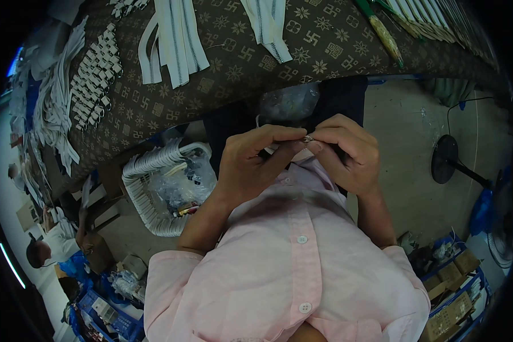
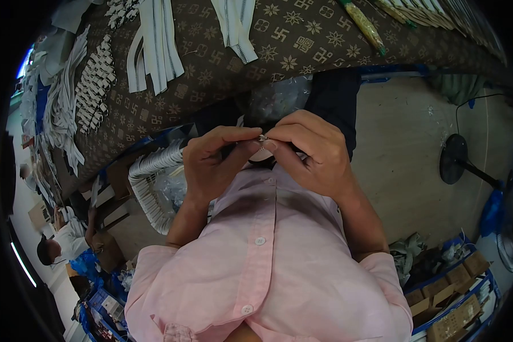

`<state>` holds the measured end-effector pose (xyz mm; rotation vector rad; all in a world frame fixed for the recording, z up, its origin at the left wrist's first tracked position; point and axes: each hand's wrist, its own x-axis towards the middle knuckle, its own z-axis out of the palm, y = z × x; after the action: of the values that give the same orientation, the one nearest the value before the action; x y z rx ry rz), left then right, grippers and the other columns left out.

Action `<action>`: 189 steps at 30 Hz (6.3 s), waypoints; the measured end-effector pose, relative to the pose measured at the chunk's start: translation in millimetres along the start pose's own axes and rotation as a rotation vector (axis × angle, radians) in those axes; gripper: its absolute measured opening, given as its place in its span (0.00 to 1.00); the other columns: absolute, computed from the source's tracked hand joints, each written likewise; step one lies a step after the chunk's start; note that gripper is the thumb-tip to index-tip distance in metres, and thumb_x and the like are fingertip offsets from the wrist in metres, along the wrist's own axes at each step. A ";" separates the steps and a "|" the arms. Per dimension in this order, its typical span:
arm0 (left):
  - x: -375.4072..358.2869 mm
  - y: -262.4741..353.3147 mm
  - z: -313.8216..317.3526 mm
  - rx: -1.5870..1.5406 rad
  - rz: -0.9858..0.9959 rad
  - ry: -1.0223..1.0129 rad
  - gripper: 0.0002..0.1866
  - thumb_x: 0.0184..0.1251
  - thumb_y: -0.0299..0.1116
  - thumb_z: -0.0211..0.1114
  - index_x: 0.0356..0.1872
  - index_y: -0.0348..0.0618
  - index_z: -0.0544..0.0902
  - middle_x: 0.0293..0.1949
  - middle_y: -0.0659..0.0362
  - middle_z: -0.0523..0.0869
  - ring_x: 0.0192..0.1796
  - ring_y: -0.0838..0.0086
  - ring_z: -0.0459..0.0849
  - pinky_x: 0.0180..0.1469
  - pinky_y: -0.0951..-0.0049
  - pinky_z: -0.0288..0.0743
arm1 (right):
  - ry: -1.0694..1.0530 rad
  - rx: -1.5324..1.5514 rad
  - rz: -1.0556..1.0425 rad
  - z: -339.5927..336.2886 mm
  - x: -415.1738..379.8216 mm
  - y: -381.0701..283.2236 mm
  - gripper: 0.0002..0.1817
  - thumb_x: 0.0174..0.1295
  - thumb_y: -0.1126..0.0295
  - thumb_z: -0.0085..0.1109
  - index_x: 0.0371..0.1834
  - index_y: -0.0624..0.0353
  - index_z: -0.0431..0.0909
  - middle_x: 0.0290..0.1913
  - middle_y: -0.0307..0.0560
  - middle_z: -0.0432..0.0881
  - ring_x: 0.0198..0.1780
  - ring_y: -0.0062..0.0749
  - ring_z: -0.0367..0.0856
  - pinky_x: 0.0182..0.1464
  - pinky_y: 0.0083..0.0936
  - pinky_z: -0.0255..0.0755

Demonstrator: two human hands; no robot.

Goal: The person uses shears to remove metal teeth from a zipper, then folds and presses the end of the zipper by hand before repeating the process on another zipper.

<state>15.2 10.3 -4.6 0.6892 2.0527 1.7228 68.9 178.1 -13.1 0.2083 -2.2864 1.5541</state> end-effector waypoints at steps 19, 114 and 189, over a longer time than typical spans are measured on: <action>7.4 15.0 1.0 -0.108 -0.128 -0.069 0.10 0.56 0.26 0.65 0.39 0.34 0.81 0.32 0.58 0.85 0.33 0.81 0.82 0.34 0.83 0.75 | 0.097 0.101 0.043 0.8 -1.6 -2.0 0.04 0.47 0.82 0.60 0.26 0.64 0.77 0.25 0.47 0.77 0.24 0.28 0.75 0.24 0.18 0.66; 18.2 -3.8 -15.3 -0.546 -0.312 0.157 0.07 0.63 0.28 0.59 0.35 0.35 0.79 0.20 0.61 0.79 0.20 0.82 0.74 0.21 0.82 0.68 | -0.154 -0.044 0.378 -17.2 -50.3 10.1 0.27 0.47 0.75 0.62 0.52 0.65 0.64 0.39 0.53 0.71 0.40 0.47 0.72 0.44 0.31 0.67; 13.4 -4.0 0.2 -0.459 -0.323 0.150 0.10 0.64 0.29 0.57 0.39 0.32 0.78 0.16 0.62 0.77 0.17 0.82 0.73 0.21 0.83 0.69 | -0.064 -0.352 0.378 -31.1 -74.2 3.5 0.33 0.37 0.82 0.57 0.54 0.63 0.64 0.41 0.56 0.70 0.42 0.51 0.70 0.45 0.37 0.64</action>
<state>3.9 17.8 -8.2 0.0827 1.6449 1.9856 142.9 202.0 -34.1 -0.2855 -2.7185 1.2803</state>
